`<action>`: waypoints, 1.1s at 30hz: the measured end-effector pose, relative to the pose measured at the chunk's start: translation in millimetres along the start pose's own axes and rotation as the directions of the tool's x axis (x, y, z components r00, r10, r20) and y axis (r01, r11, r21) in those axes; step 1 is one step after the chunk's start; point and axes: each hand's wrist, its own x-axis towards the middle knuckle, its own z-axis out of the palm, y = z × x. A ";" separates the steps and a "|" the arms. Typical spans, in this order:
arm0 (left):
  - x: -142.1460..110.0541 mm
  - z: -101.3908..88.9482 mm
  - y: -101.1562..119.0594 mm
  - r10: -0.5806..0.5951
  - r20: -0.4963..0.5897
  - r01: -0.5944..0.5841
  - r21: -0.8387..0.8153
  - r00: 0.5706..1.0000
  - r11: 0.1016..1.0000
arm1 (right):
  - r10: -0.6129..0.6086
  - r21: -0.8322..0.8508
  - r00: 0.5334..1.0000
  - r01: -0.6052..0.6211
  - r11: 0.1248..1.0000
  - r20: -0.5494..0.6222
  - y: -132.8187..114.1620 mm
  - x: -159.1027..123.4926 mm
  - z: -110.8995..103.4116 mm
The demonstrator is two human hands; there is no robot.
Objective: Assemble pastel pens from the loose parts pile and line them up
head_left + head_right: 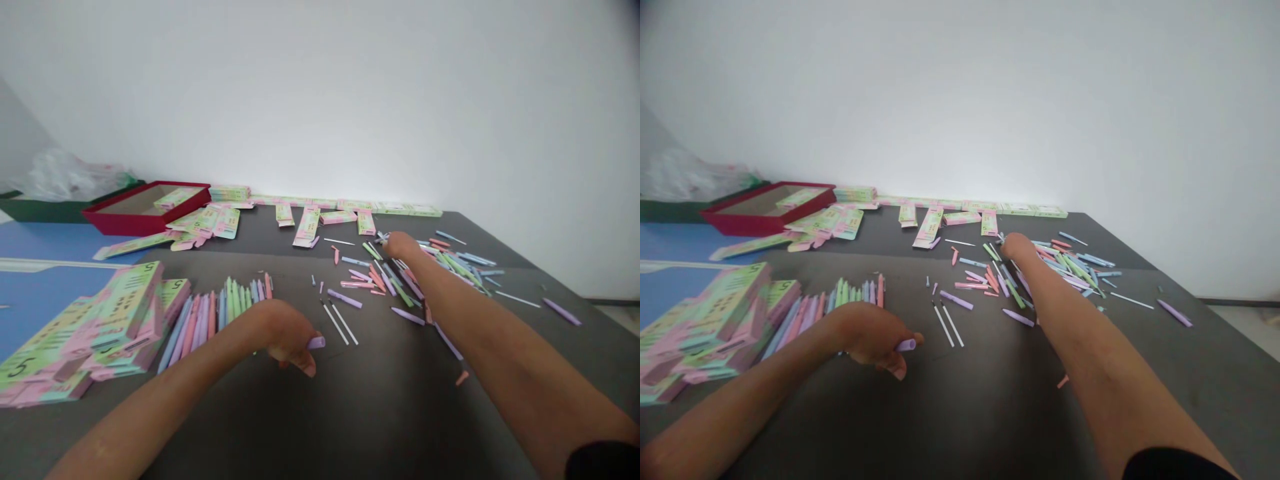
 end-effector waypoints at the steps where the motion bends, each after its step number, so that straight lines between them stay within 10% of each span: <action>1: -1.2 0.1 0.4 0.006 -0.004 -0.006 -0.009 1.000 1.000 | 0.007 0.000 1.000 -0.007 1.000 -0.007 2.2 -2.8 -2.1; 10: -2.3 3.0 7.2 0.071 0.005 -0.071 0.015 0.997 0.997 | -0.192 0.086 0.972 0.205 0.975 -0.133 -12.4 -89.4 -16.6; 16: -1.4 3.1 11.1 0.075 0.039 -0.077 0.031 0.996 0.997 | -0.657 0.231 0.727 0.686 0.690 -0.198 -48.6 -168.6 -0.2; 22: -7.8 0.1 10.2 0.102 0.033 -0.102 0.002 0.994 0.995 | -0.800 0.265 0.559 0.823 0.502 -0.218 -60.5 -183.8 21.4; 24: -8.1 -0.3 8.7 0.104 0.035 -0.104 0.002 0.994 0.995 | -0.758 0.319 0.578 0.810 0.491 -0.301 -57.6 -182.2 24.8; 28: -6.2 0.4 7.2 0.084 0.032 -0.084 0.012 0.996 0.996 | -0.452 0.426 0.796 0.600 0.677 -0.402 -49.2 -180.7 26.4; 33: -5.0 1.3 7.3 0.080 0.026 -0.080 -0.001 0.996 0.997 | -0.340 0.430 0.913 0.406 0.806 -0.225 -48.5 -188.2 23.1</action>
